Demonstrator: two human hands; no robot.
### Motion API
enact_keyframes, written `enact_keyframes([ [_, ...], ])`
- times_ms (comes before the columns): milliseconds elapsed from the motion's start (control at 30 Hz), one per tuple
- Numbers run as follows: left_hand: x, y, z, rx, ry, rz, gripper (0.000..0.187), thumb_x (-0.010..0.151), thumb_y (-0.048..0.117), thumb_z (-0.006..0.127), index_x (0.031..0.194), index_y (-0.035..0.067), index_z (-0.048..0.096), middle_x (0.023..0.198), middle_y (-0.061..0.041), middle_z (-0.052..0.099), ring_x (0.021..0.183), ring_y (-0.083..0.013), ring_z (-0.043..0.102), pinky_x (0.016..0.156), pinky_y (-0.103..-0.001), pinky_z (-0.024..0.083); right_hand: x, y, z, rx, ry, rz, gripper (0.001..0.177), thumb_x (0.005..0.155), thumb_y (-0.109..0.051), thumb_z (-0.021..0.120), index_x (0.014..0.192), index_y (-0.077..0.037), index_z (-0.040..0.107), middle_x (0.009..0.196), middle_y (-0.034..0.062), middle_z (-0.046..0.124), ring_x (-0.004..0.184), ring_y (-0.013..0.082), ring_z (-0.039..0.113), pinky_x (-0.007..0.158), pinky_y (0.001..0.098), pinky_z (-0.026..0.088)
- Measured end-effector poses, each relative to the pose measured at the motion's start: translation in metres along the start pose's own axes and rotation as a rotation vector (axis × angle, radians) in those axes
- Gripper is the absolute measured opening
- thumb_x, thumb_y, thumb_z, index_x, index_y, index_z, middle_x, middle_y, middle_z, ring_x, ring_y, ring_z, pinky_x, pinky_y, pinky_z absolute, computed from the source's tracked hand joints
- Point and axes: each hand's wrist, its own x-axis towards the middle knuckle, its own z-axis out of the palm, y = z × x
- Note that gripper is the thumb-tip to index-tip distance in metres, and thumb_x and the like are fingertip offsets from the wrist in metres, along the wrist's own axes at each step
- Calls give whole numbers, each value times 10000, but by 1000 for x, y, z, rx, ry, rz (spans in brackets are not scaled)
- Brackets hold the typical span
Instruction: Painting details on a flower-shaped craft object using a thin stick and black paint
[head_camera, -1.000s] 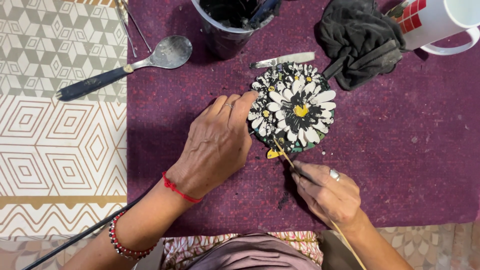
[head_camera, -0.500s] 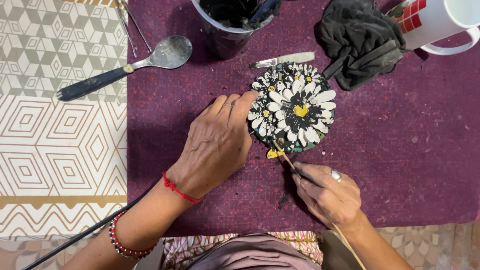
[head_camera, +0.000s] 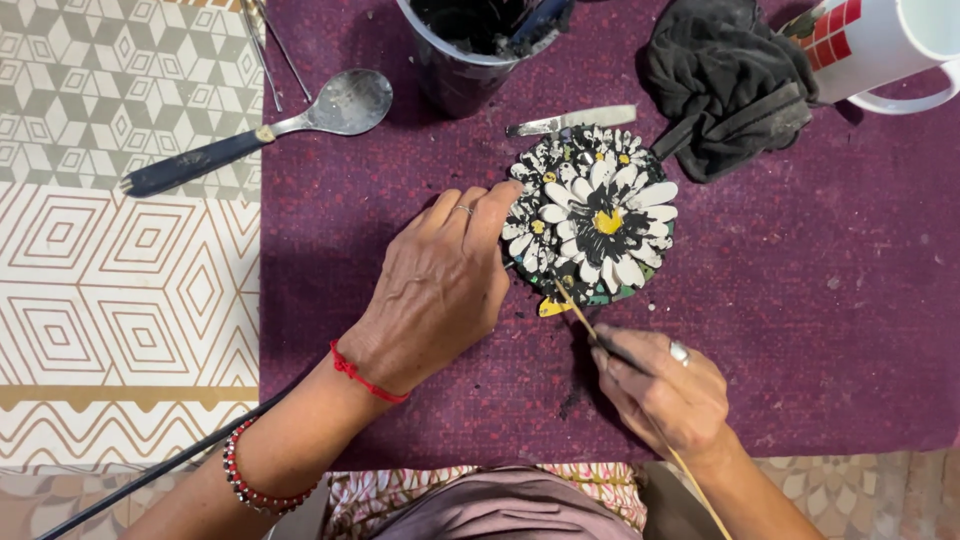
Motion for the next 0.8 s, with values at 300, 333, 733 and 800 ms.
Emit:
enact_keyframes([
  [300,0,1,-2,-12,2,-3,490,833,10,567,1323,-19,545,1055,-148,643,944,-321,609,847,-401,506,3,0,2,-3,1,-19,160,859,87,774,892,45,623,1010,301,716,846,345,799,714,336,678],
  [333,-1,1,-2,-9,4,-8,490,833,10,567,1323,-19,545,1055,-148,643,944,-321,609,847,-401,506,2,0,2,0,-1,-24,160,859,87,774,892,45,623,1010,301,716,846,345,799,714,336,678],
  [733,-2,-1,-1,-23,2,-21,536,785,26,592,1318,0,541,1083,-128,639,948,-317,590,851,-402,496,8,-1,6,30,-40,-61,180,857,95,755,844,42,583,963,273,719,802,364,783,693,351,683],
  [800,-2,-1,0,-38,13,-12,556,759,14,600,1310,-9,536,1085,-128,639,943,-324,586,846,-407,495,5,0,5,29,-37,-62,179,869,87,760,910,34,594,996,289,718,835,349,789,706,345,679],
])
